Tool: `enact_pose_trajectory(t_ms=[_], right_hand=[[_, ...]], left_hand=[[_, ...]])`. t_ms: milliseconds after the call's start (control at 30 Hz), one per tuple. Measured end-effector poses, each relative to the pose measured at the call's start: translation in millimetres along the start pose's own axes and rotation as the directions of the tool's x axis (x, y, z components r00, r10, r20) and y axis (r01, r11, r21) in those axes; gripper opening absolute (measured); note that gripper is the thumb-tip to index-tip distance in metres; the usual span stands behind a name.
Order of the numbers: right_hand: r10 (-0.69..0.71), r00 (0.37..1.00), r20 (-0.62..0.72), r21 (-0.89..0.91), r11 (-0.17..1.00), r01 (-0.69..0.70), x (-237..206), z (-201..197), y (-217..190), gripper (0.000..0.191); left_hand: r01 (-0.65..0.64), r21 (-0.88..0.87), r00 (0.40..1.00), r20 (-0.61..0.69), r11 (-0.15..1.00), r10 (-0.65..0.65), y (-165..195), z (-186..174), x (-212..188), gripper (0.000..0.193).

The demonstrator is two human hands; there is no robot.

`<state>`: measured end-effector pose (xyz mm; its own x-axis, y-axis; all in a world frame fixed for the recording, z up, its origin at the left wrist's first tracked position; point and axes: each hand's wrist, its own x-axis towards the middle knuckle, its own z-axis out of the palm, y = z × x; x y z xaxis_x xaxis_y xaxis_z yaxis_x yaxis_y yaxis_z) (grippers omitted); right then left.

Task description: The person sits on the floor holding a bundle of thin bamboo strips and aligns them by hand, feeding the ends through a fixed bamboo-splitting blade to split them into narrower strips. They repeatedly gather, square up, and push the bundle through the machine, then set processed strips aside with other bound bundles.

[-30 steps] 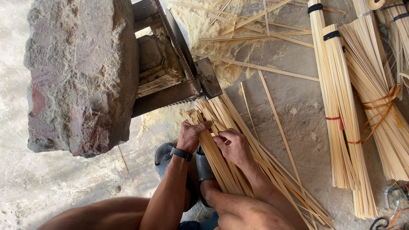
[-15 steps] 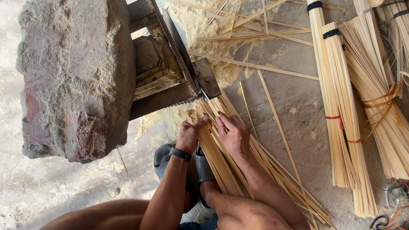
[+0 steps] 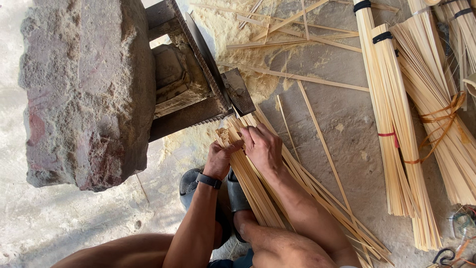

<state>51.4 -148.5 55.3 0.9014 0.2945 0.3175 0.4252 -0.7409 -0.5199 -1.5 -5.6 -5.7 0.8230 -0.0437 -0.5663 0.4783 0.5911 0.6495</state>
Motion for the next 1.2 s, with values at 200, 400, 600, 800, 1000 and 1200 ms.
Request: enact_pose_trajectory(t_ms=[200, 400, 600, 800, 1000, 1200], right_hand=[[-0.16, 0.985, -0.067, -0.055, 0.986, 0.156, -59.8, -33.0, 10.0, 0.028], [0.085, 0.992, 0.098, 0.227, 0.968, -0.106, -59.6, -16.9, 17.6, 0.018], [0.105, 0.994, 0.041, 0.138, 0.984, -0.11, -5.1, 7.9, 4.5, 0.017], [0.099, 0.99, 0.101, 0.083, 0.991, -0.107, 13.1, 10.8, -5.1, 0.021], [0.009, 0.997, 0.073, -0.001, 1.0, -0.009, -39.0, -20.5, 20.8, 0.024], [0.01, 0.979, 0.203, 0.343, 0.936, -0.081, -88.0, -16.5, 33.9, 0.019]], left_hand=[[-0.023, 0.034, 0.999, -0.024, 0.999, 0.024, 6.4, 6.2, -5.3, 0.026], [-0.037, -0.037, 0.999, 0.034, 0.999, 0.038, 1.2, 6.1, 1.7, 0.031], [-0.04, 0.234, 0.999, 0.004, 0.971, 0.04, -1.4, -9.6, 3.5, 0.034], [-0.098, 0.187, 0.995, 0.012, 0.977, 0.098, -0.1, -3.1, 0.8, 0.024], [-0.075, 0.345, 0.994, -0.047, 0.936, 0.097, 12.3, 7.5, -10.4, 0.024], [-0.041, 0.305, 0.999, 0.026, 0.952, 0.035, 14.3, 6.7, -12.4, 0.031]])
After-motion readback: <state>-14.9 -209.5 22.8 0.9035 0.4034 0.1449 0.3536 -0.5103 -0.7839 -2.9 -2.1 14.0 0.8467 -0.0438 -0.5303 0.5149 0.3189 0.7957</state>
